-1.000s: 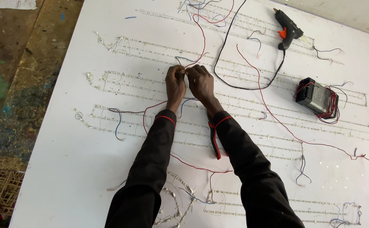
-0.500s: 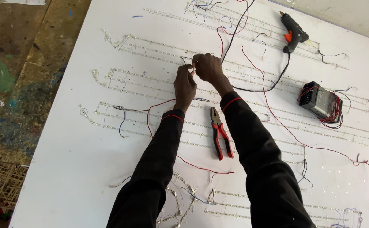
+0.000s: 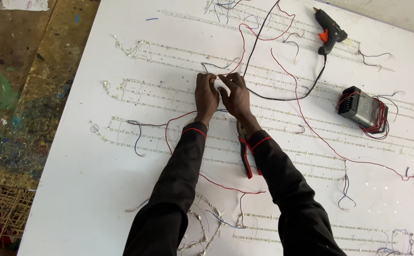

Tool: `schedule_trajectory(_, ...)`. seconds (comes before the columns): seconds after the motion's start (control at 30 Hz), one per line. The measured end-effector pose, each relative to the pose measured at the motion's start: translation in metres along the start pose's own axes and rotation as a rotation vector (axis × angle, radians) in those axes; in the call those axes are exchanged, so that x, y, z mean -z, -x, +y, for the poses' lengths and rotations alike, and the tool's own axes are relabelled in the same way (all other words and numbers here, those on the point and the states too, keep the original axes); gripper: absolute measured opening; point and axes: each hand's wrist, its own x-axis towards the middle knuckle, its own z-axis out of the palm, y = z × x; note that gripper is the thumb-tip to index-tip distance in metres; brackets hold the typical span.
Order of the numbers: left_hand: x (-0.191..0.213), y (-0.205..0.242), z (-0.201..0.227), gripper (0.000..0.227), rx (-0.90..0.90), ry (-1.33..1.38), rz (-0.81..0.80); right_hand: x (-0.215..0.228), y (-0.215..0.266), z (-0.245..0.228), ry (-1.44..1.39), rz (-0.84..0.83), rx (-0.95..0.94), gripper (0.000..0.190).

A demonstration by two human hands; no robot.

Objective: The person connects red and blue wires to LED strips laid out on a white board. They use pliers to strip wire ends and twist connections by hand, then secure the joints with a hot glue gun. The process repeats across multiple LED strip segments.

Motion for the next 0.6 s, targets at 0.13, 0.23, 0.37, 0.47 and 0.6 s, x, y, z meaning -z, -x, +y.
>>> schedule_trajectory(0.13, 0.003, -0.002, 0.001, 0.012, 0.037, 0.036, -0.022, -0.006, -0.006, -0.004, 0.136, 0.031, 0.081, 0.018)
schedule_trajectory(0.23, 0.003, -0.003, -0.001, 0.012, 0.038, 0.062, -0.043, -0.007, -0.016, -0.001, 0.314, 0.103, 0.221, 0.006)
schedule_trajectory(0.37, 0.001, -0.001, -0.006, 0.007, 0.027, 0.039, -0.045, 0.004, -0.038, 0.002, 0.356, 0.066, 0.338, 0.01)
schedule_trajectory(0.47, -0.002, 0.001, -0.009, 0.005, -0.013, 0.003, -0.047, 0.001, -0.063, 0.005, 0.297, -0.409, -0.16, 0.008)
schedule_trajectory(0.6, 0.001, 0.002, 0.0, 0.005, -0.058, -0.06, -0.029, 0.005, -0.085, 0.005, 0.184, -0.506, -0.334, 0.012)
